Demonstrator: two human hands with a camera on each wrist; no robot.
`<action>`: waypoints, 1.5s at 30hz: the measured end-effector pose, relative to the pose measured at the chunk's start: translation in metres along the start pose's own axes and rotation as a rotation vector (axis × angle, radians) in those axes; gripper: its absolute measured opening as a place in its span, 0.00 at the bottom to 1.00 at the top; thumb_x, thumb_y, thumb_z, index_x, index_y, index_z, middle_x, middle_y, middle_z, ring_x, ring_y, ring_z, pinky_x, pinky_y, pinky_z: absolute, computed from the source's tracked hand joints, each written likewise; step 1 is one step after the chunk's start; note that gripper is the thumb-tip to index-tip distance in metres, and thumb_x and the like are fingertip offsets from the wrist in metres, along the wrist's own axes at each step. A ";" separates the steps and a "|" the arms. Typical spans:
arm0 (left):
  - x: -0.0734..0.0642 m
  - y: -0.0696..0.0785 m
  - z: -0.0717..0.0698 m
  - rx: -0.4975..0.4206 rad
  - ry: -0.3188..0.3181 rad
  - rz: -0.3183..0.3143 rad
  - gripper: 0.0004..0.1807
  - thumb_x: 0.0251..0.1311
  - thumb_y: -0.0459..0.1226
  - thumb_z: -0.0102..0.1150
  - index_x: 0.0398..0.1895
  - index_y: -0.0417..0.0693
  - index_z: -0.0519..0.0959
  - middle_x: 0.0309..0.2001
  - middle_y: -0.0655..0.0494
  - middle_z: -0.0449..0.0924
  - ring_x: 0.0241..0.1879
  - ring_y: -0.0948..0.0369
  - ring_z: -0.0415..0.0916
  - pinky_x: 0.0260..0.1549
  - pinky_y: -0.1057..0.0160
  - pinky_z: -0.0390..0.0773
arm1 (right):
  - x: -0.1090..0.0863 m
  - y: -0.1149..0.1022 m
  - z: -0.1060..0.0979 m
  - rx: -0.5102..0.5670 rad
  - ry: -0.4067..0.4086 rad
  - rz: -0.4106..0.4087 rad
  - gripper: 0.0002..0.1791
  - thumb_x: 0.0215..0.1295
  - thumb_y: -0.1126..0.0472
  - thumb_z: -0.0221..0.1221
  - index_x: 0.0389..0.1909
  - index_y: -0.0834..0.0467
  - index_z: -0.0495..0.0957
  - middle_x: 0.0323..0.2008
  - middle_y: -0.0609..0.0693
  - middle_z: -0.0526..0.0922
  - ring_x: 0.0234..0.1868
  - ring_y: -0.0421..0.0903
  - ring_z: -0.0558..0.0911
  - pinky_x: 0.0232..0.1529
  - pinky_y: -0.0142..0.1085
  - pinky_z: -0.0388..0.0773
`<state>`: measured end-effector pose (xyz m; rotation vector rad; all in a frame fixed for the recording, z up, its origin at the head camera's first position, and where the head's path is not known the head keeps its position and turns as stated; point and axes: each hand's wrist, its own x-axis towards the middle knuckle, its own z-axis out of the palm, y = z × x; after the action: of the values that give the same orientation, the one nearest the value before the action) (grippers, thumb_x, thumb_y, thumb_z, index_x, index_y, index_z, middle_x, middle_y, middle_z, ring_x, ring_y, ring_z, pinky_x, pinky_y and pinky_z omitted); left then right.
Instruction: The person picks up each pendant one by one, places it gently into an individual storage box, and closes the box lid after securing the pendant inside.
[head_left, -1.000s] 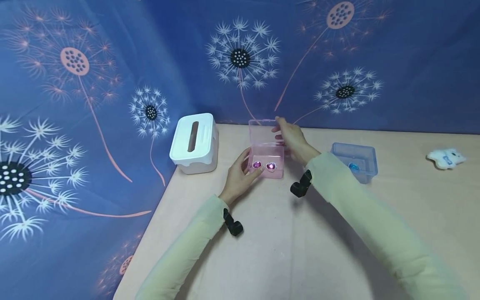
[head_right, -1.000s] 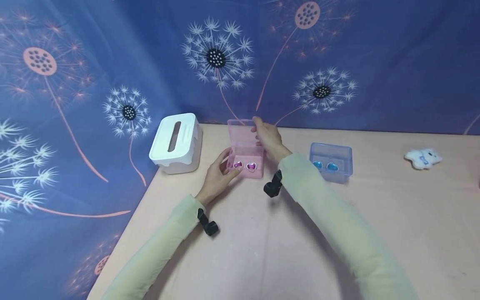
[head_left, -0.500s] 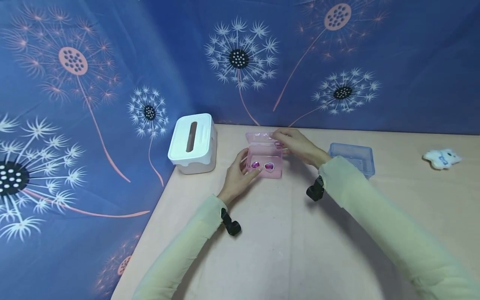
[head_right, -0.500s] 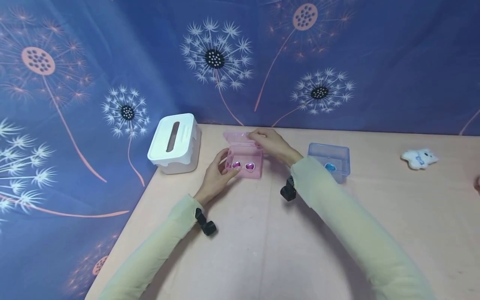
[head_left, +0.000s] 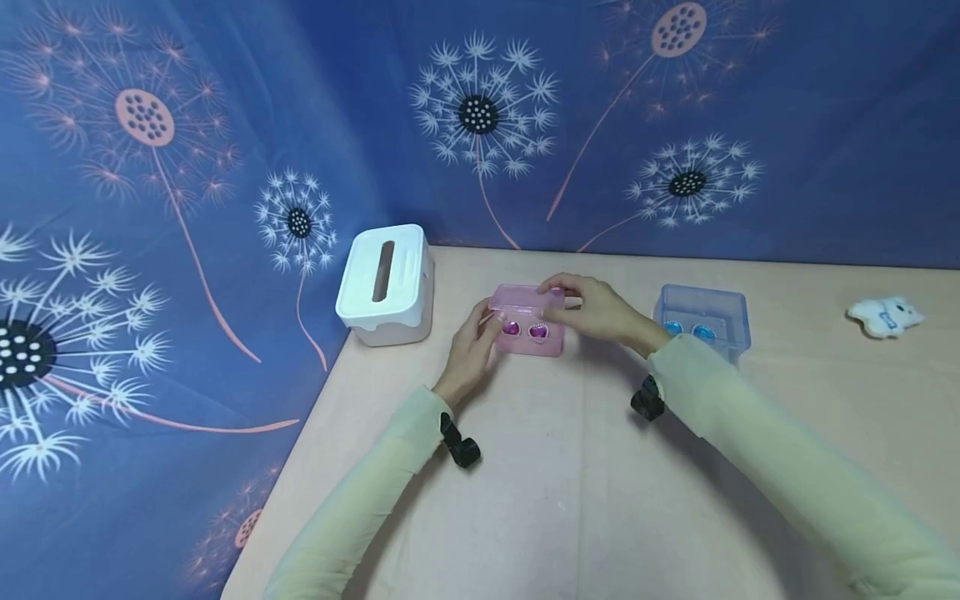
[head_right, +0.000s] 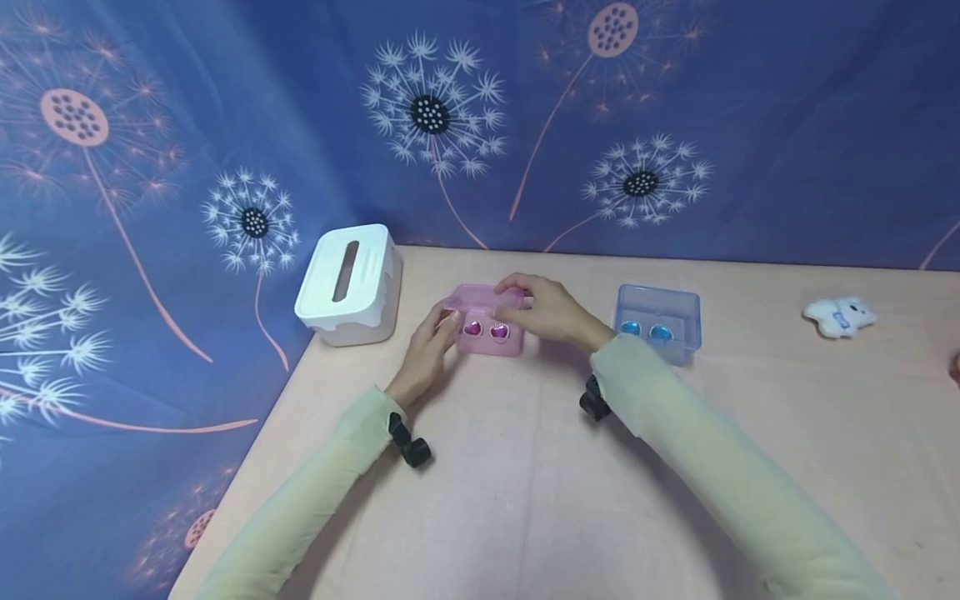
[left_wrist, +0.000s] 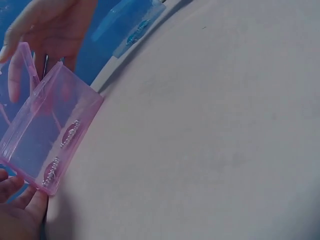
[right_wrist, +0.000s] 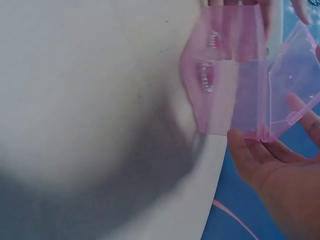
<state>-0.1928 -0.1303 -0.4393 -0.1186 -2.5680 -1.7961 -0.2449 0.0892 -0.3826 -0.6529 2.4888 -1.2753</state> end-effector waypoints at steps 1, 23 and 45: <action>0.000 0.000 0.000 0.002 0.000 -0.001 0.30 0.72 0.53 0.42 0.73 0.53 0.59 0.71 0.49 0.64 0.69 0.50 0.64 0.68 0.53 0.66 | -0.001 0.000 0.001 -0.015 -0.006 -0.014 0.21 0.63 0.54 0.62 0.56 0.55 0.74 0.66 0.55 0.70 0.67 0.62 0.69 0.65 0.53 0.71; 0.004 -0.002 -0.001 0.002 -0.035 0.011 0.29 0.70 0.41 0.50 0.72 0.48 0.59 0.72 0.44 0.60 0.70 0.48 0.62 0.70 0.55 0.62 | -0.008 0.004 0.020 -0.173 0.067 -0.154 0.28 0.52 0.59 0.71 0.54 0.61 0.75 0.64 0.60 0.69 0.59 0.58 0.74 0.54 0.51 0.78; 0.004 0.001 -0.001 0.022 0.044 0.056 0.33 0.66 0.39 0.56 0.72 0.48 0.57 0.73 0.47 0.58 0.71 0.49 0.60 0.67 0.57 0.67 | -0.014 -0.002 0.020 -0.249 0.100 -0.143 0.28 0.58 0.55 0.67 0.58 0.61 0.72 0.70 0.62 0.62 0.70 0.62 0.63 0.69 0.59 0.62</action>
<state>-0.1970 -0.1303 -0.4384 -0.1481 -2.5272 -1.7314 -0.2235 0.0817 -0.3925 -0.8578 2.7546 -1.0766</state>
